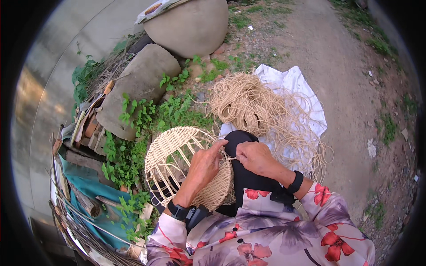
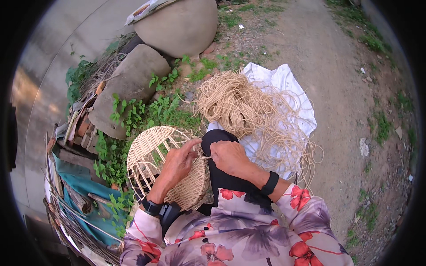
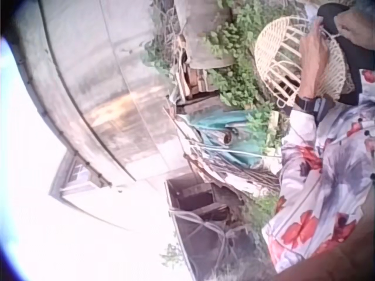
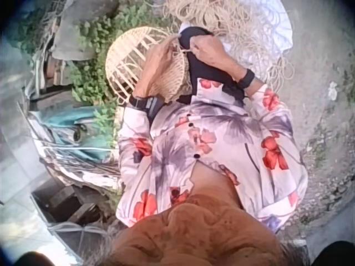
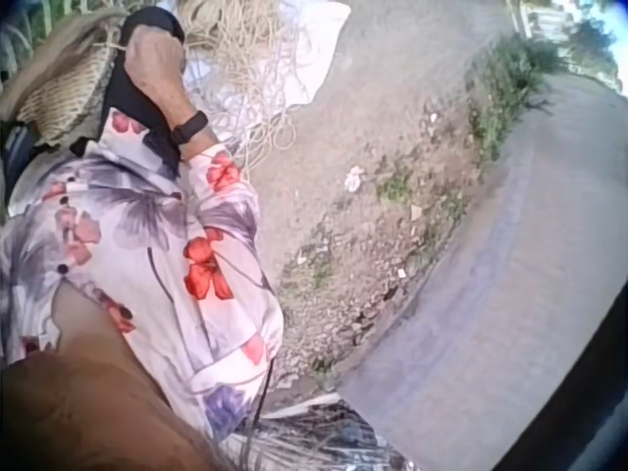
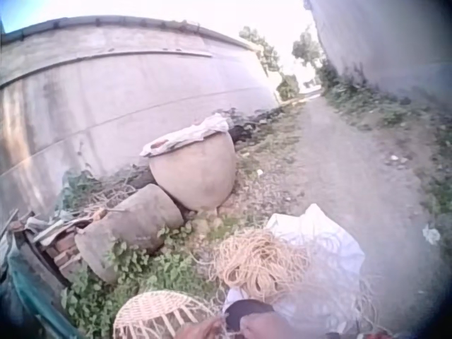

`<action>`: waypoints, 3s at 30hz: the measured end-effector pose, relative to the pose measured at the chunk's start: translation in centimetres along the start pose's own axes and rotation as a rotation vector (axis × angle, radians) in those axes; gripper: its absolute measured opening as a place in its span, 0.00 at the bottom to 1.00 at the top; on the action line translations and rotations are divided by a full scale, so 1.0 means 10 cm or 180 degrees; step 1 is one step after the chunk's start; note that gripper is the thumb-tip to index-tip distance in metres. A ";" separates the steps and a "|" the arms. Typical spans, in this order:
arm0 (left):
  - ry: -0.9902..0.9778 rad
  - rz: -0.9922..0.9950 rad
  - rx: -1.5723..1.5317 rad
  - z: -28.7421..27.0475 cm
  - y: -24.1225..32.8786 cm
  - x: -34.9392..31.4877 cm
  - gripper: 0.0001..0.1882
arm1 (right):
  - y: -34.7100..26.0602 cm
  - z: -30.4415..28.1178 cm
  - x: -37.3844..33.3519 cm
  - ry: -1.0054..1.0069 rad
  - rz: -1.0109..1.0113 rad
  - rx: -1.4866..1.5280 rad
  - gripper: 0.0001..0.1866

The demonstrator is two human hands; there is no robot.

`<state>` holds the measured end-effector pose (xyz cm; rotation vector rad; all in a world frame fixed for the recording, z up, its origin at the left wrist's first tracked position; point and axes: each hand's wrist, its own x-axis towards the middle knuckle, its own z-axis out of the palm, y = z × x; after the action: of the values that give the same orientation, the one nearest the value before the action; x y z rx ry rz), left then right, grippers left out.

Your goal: Weaving a circular rattan or bamboo basket base or tray.

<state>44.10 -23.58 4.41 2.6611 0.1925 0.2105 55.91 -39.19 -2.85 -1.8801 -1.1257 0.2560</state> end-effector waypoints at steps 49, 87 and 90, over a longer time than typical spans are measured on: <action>-0.0812 -0.0098 -0.0253 0.09 -0.22 0.22 0.32 | 0.04 -0.20 -0.59 0.0107 -0.1150 -0.0656 0.02; 0.0456 0.0493 0.0423 -0.01 0.02 -0.05 0.21 | -0.09 0.14 0.02 0.0784 -0.1058 -0.0336 0.04; 0.0677 0.0470 0.0301 0.00 0.04 -0.10 0.19 | -0.08 0.15 0.05 0.0719 -0.1194 -0.0139 0.04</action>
<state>43.17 -24.11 4.47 2.7460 0.0741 0.5458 54.89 -37.82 -2.96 -1.6465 -1.3042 -0.1889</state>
